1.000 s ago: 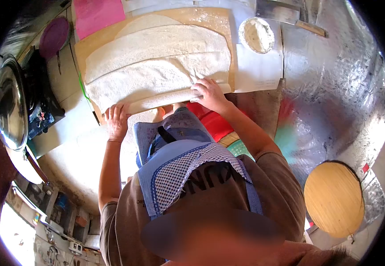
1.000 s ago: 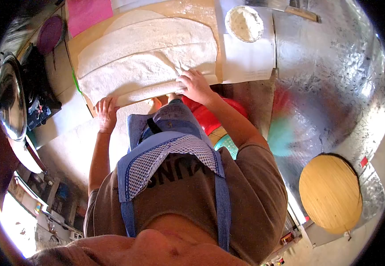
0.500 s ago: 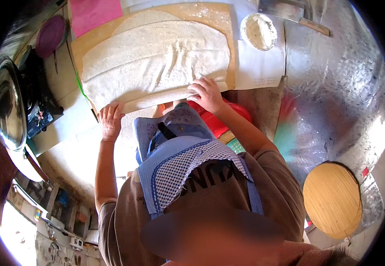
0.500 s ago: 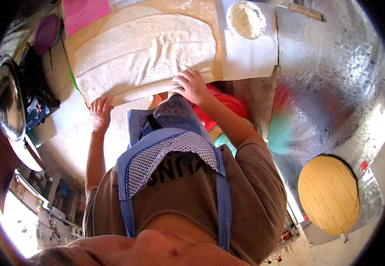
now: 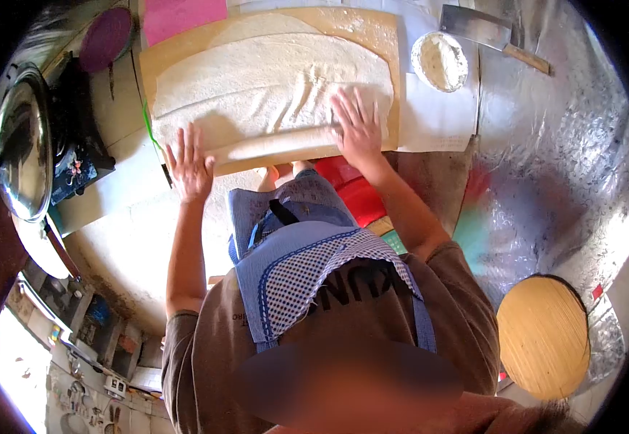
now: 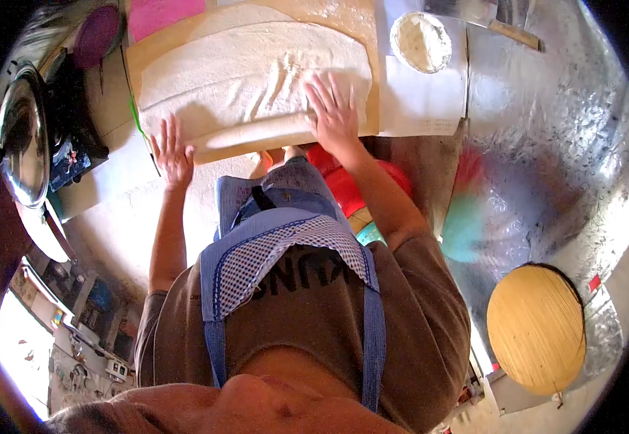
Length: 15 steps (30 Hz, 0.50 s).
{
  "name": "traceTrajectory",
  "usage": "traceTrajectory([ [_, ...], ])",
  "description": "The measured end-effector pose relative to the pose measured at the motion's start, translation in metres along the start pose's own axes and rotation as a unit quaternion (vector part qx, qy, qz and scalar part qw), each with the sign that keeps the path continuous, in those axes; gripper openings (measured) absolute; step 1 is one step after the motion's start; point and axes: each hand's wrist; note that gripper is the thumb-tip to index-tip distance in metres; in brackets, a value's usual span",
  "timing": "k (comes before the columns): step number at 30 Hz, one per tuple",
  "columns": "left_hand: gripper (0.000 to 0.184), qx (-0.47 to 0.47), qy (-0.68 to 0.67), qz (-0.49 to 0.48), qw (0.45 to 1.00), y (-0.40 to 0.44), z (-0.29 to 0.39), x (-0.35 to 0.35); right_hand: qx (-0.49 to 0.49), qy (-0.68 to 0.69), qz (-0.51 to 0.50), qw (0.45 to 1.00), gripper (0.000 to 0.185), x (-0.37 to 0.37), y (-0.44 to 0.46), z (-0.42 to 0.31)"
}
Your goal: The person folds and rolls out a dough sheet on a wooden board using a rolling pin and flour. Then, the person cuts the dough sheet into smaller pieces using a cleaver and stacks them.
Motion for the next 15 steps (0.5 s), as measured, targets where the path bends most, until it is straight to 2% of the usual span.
traceTrajectory([
  [3,0.062,-0.002,0.001,-0.012,1.000,-0.042,0.007,0.007,0.001,0.004,-0.005,1.000,0.075,0.000,-0.031,-0.008],
  [5,0.062,0.005,0.049,-0.011,0.999,-0.031,-0.001,0.015,0.020,0.019,-0.003,1.000,0.074,-0.006,-0.023,-0.008],
  [6,0.062,0.012,0.019,-0.002,1.000,-0.015,-0.008,0.010,0.011,0.007,0.013,1.000,0.073,0.000,-0.007,0.000],
  [8,0.061,-0.061,0.030,-0.031,0.997,0.017,-0.004,-0.001,0.040,0.082,0.064,0.994,0.056,-0.013,0.027,0.000],
  [9,0.056,-0.046,0.028,-0.013,0.998,0.021,0.000,-0.007,0.040,0.076,0.073,0.994,0.056,-0.015,0.041,0.012],
  [11,0.053,-0.020,0.023,-0.021,0.999,0.006,0.007,-0.003,0.088,0.235,0.111,0.962,0.042,-0.021,0.058,0.039],
  [12,0.051,0.001,0.021,-0.042,0.999,-0.006,0.010,0.002,0.106,0.253,0.188,0.943,0.039,-0.041,0.062,0.056],
  [14,0.047,-0.008,0.005,-0.021,1.000,-0.023,0.015,0.014,0.183,0.165,0.242,0.939,0.033,-0.071,0.079,0.104],
  [15,0.047,-0.009,-0.004,-0.008,1.000,-0.032,0.015,0.023,0.181,0.133,0.205,0.953,0.028,-0.066,0.090,0.153],
])
Point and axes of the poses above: each hand's wrist, its own y-axis towards the middle knuckle, its own x-axis out of the palm, z = x × y, and after that the axes turned 9 degrees about x, right-handed
